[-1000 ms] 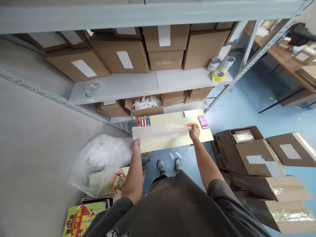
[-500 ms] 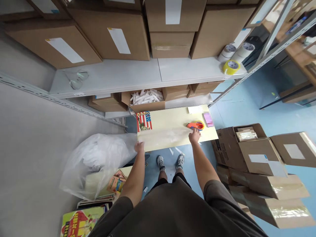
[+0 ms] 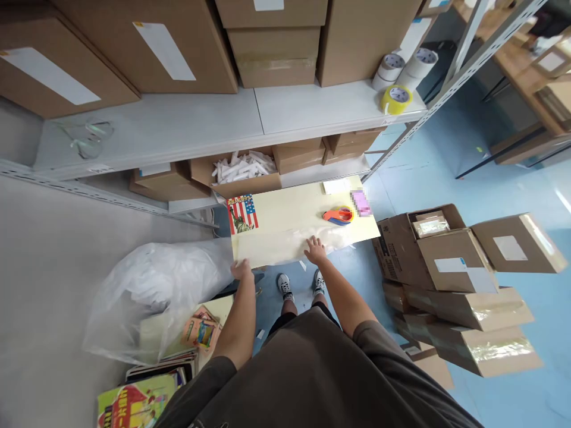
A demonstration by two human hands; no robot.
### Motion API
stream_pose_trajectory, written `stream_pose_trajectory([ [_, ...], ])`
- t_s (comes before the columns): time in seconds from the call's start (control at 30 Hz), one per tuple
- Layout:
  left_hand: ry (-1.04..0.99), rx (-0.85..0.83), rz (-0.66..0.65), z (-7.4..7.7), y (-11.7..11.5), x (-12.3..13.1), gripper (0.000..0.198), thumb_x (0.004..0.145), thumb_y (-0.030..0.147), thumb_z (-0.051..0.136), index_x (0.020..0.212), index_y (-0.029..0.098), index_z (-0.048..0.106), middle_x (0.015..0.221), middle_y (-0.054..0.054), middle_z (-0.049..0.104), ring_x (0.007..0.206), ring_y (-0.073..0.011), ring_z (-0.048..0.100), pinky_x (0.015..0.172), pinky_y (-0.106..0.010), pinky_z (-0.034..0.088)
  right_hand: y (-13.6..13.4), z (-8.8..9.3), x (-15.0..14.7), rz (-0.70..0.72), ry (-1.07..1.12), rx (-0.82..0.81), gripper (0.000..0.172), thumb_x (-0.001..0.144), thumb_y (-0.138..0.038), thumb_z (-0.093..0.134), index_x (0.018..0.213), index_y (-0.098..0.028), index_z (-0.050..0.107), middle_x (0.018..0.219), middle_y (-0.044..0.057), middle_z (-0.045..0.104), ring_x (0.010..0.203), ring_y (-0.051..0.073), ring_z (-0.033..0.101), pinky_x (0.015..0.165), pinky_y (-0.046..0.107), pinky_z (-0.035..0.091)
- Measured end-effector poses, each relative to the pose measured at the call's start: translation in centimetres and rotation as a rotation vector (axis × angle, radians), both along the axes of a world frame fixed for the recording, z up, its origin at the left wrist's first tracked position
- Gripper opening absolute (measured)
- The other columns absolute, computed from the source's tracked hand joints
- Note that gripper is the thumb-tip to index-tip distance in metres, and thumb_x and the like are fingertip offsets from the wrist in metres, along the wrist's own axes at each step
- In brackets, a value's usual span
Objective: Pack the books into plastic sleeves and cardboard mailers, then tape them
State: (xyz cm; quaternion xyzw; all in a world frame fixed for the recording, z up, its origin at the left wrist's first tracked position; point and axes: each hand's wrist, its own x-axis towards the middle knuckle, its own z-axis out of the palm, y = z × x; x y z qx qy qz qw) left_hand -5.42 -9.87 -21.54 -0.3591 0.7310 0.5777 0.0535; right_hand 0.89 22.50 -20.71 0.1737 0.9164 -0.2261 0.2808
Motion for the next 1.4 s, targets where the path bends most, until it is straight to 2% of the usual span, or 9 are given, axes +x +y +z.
stream_pose_trajectory([
  [0.1,0.011,-0.280,-0.111,0.7,1.2,0.1,0.064,0.087,0.029,0.065,0.149,0.019,0.054,0.156,-0.021,0.056,0.158,-0.0387,0.039,0.132,-0.060,0.026,0.1,-0.5,0.0,0.061,-0.035,-0.021,0.067,0.099,-0.034,0.061,0.164,-0.025,0.048,0.182,0.015,0.025,0.166,0.041,0.022,0.127,0.060,0.031],
  [0.23,0.012,-0.461,-0.905,0.5,5.5,-0.2,0.069,0.087,0.037,0.074,0.154,0.024,0.062,0.170,-0.015,0.047,0.166,-0.0389,0.026,0.136,-0.053,0.022,2.4,0.0,-0.3,-0.024,0.174,0.019,0.069,0.094,-0.026,0.058,0.163,-0.022,0.048,0.178,0.015,0.033,0.165,0.036,0.026,0.126,0.052,0.036],
  [0.33,-0.152,-0.579,-1.105,-0.5,8.4,0.1,0.093,0.084,0.054,0.079,0.167,0.027,0.048,0.182,-0.012,0.024,0.169,-0.0445,0.008,0.134,-0.060,0.021,7.0,1.0,-1.4,-0.224,0.393,0.173,0.065,0.095,-0.025,0.054,0.159,-0.016,0.050,0.172,0.019,0.041,0.161,0.036,0.031,0.124,0.052,0.038],
  [0.53,-0.197,-0.684,-1.030,-3.0,9.9,1.4,0.102,0.087,0.066,0.075,0.173,0.026,0.038,0.184,-0.016,0.013,0.169,-0.0475,0.005,0.132,-0.064,0.023,16.5,1.8,-5.0,-0.275,0.309,0.143,0.043,0.091,-0.027,0.066,0.132,-0.015,0.067,0.130,0.019,0.073,0.125,0.033,0.065,0.108,0.047,0.050],
  [0.83,-0.222,-0.696,-0.971,-3.8,12.4,1.4,0.101,0.090,0.062,0.072,0.175,0.026,0.032,0.185,-0.013,0.007,0.169,-0.0473,-0.001,0.134,-0.063,0.018,20.1,1.0,-10.4,-0.322,0.315,0.029,0.025,0.097,-0.025,0.061,0.116,-0.012,0.070,0.114,0.025,0.074,0.119,0.038,0.065,0.111,0.056,0.040],
  [1.1,-0.271,-0.684,-0.917,-2.8,17.0,-0.1,0.104,0.090,0.065,0.072,0.176,0.025,0.029,0.185,-0.013,0.003,0.169,-0.0450,-0.002,0.134,-0.059,0.018,9.6,0.3,-5.9,-0.010,0.412,-0.097,0.039,0.099,-0.027,0.055,0.133,-0.020,0.072,0.143,0.015,0.070,0.138,0.031,0.056,0.117,0.045,0.043],
  [1.17,-0.245,-0.710,-0.904,-2.8,17.2,-0.4,0.103,0.090,0.064,0.072,0.176,0.027,0.028,0.185,-0.010,0.004,0.170,-0.0427,-0.003,0.135,-0.058,0.018,6.3,-1.1,-4.1,0.144,0.251,-0.084,0.055,0.101,-0.034,0.058,0.155,-0.023,0.059,0.170,0.013,0.048,0.159,0.034,0.036,0.126,0.051,0.034],
  [1.27,-0.247,-0.744,-0.857,-3.2,15.1,-0.4,0.102,0.091,0.063,0.072,0.176,0.030,0.027,0.185,-0.008,0.003,0.170,-0.0412,-0.004,0.135,-0.058,0.020,4.1,-3.2,-2.4,0.205,0.093,0.017,0.070,0.103,-0.035,0.055,0.171,-0.024,0.039,0.184,0.011,0.017,0.170,0.035,0.012,0.131,0.057,0.021],
  [1.4,-0.320,-0.684,-0.848,-3.4,10.3,0.5,0.110,0.085,0.063,0.079,0.176,0.031,0.025,0.186,-0.008,0.002,0.170,-0.0401,-0.003,0.134,-0.056,0.024,4.3,-4.3,-2.1,0.222,0.072,0.062,0.077,0.100,-0.031,0.058,0.173,-0.024,0.035,0.185,0.012,0.011,0.171,0.035,0.007,0.133,0.060,0.017],
])
